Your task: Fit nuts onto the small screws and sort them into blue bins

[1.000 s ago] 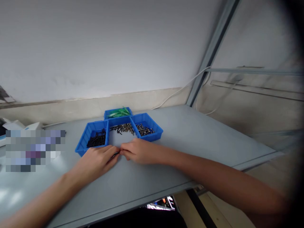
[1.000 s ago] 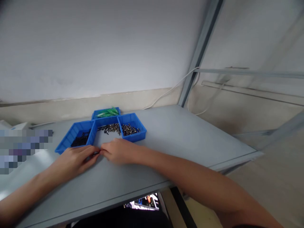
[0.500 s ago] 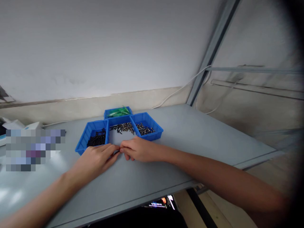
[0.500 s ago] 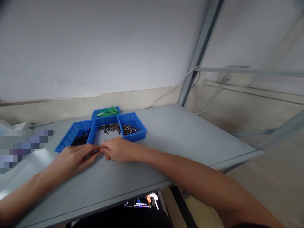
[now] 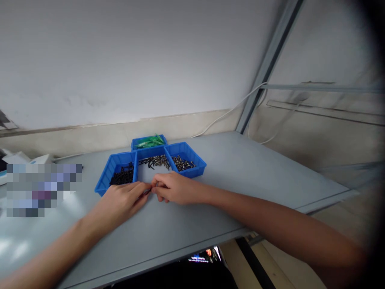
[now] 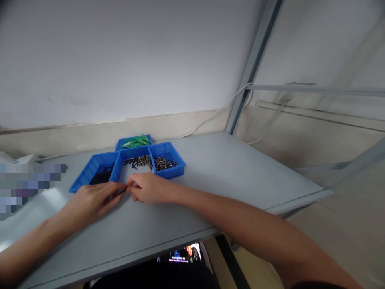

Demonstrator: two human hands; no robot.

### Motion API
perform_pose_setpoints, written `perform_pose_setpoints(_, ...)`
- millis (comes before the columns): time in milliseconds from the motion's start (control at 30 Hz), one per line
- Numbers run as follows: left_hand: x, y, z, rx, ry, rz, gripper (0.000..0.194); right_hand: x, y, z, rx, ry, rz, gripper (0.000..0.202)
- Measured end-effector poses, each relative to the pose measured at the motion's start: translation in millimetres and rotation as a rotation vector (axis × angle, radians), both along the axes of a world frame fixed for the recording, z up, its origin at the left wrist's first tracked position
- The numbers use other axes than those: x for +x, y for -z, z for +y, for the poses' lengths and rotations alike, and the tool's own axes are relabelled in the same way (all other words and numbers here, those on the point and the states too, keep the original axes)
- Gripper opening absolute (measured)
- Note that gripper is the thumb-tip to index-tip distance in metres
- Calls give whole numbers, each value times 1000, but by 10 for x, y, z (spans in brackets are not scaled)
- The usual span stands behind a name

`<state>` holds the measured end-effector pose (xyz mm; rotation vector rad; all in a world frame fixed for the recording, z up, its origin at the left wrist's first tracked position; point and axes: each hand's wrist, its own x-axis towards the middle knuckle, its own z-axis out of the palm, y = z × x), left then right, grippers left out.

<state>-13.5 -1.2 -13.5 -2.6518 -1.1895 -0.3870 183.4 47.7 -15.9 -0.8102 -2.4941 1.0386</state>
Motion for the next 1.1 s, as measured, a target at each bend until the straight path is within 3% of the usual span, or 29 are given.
perform_pose_setpoints(367, 11, -9, 5, 47, 21, -22, 26, -8, -24, 10, -149, -32, 78, 12)
perform_pose_setpoints(633, 8, -1, 10, 57, 52, -9, 27, -3, -11, 17, -57, -12, 36, 12)
perform_pose_setpoints(900, 8, -21, -6, 57, 68, 1, 26, 5, -30, 24, -216, -62, 60, 13)
perform_pose_setpoints(1100, 9, -16, -2, 64, 70, 0, 25, 7, -34, 25, 48, -57, 6, 12)
